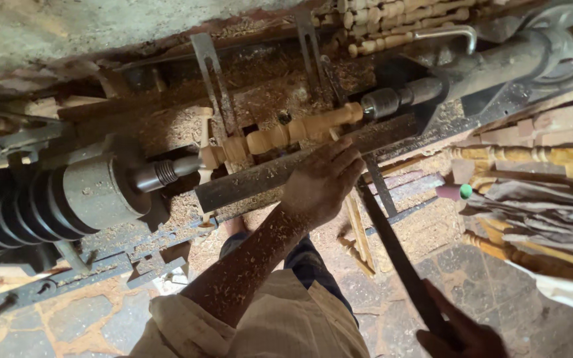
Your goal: The person shapes a rotating wooden spindle on a lathe using a chisel. They hold the tool with both hands and guide it along the spinning wood to carve decorative beads and grooves. Wood shavings accumulate on the machine bed as the spindle takes shape.
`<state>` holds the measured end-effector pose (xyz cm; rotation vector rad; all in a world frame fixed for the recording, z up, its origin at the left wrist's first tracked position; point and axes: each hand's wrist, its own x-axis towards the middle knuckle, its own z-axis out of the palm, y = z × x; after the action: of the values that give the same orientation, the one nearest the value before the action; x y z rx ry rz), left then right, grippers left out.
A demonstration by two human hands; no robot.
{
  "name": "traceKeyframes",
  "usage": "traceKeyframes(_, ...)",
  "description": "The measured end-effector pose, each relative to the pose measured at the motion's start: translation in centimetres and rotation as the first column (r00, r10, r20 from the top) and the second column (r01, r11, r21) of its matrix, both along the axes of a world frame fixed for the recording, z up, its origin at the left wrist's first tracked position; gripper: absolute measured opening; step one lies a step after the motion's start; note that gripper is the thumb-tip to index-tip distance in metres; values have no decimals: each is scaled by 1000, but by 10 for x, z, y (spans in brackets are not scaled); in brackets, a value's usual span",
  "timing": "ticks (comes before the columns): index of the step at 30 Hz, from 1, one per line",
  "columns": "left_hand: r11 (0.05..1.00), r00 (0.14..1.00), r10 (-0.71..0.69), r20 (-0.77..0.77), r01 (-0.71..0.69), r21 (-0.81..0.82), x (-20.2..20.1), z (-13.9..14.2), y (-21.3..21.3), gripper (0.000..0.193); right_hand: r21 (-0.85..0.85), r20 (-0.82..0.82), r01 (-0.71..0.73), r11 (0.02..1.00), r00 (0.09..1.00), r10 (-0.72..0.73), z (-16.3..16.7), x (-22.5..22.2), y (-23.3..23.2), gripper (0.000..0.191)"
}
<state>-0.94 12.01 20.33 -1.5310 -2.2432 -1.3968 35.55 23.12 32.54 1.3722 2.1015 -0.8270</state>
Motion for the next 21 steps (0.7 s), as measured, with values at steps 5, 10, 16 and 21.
traceKeyframes(5, 990, 988, 121, -97, -127, -55, 11, 1, 12, 25, -115, 245, -130, 985, 957, 155, 9, -16, 109, 92)
traceKeyframes(10, 959, 959, 275, -62, -279, -58, 24, 13, 41, 21, -174, 438, -342, 924, 813, 383, 1, -34, 208, 91)
traceKeyframes(16, 884, 896, 445, -15, -441, -155, 46, 21, 66, 23, -418, -36, -93, 904, 996, 86, -38, -41, 301, 86)
traceKeyframes(21, 799, 823, 561, -90, -567, -201, 57, 23, 80, 29, -495, -99, -421, 760, 896, 432, -54, -88, 358, 90)
